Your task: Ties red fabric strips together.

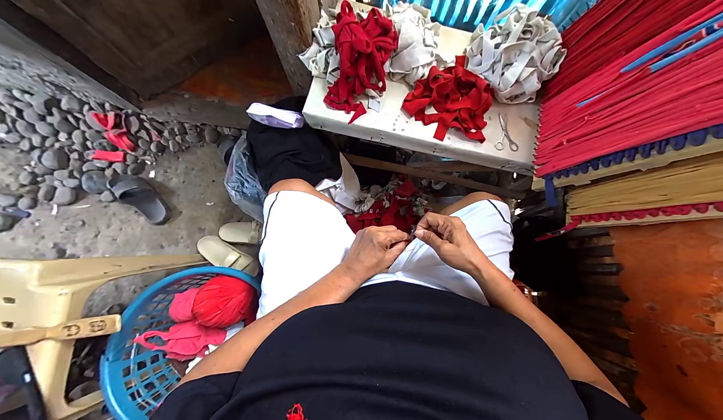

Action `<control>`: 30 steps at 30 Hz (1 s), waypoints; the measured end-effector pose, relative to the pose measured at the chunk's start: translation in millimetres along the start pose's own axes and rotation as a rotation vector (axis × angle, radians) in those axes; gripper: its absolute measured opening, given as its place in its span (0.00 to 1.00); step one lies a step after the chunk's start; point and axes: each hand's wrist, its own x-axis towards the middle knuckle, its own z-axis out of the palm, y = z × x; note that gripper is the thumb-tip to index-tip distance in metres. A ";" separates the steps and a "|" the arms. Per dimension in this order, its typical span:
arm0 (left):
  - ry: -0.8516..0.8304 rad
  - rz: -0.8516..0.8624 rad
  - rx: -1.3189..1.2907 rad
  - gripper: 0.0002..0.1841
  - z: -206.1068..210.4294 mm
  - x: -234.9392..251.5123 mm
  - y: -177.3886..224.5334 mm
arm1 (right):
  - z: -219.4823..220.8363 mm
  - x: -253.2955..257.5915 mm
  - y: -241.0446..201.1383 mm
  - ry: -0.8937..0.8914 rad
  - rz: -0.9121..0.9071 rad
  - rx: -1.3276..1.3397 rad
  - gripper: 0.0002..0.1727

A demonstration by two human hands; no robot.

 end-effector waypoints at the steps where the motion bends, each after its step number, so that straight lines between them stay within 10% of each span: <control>1: 0.005 -0.037 -0.028 0.10 -0.7 0.0 0.4 | -0.1 -0.5 -0.1 -0.002 -0.009 -0.007 0.08; 7: 0.102 -0.141 -0.183 0.09 -2.9 0.0 1.3 | -7.3 -2.5 7.1 0.044 0.071 0.121 0.10; 16: 0.043 0.155 -0.015 0.09 2.2 -0.1 1.3 | -8.4 11.7 10.1 0.034 0.171 0.203 0.11; 30: 0.192 -0.308 -0.169 0.10 -6.2 1.0 4.6 | 8.3 2.9 -0.9 0.000 0.044 0.049 0.09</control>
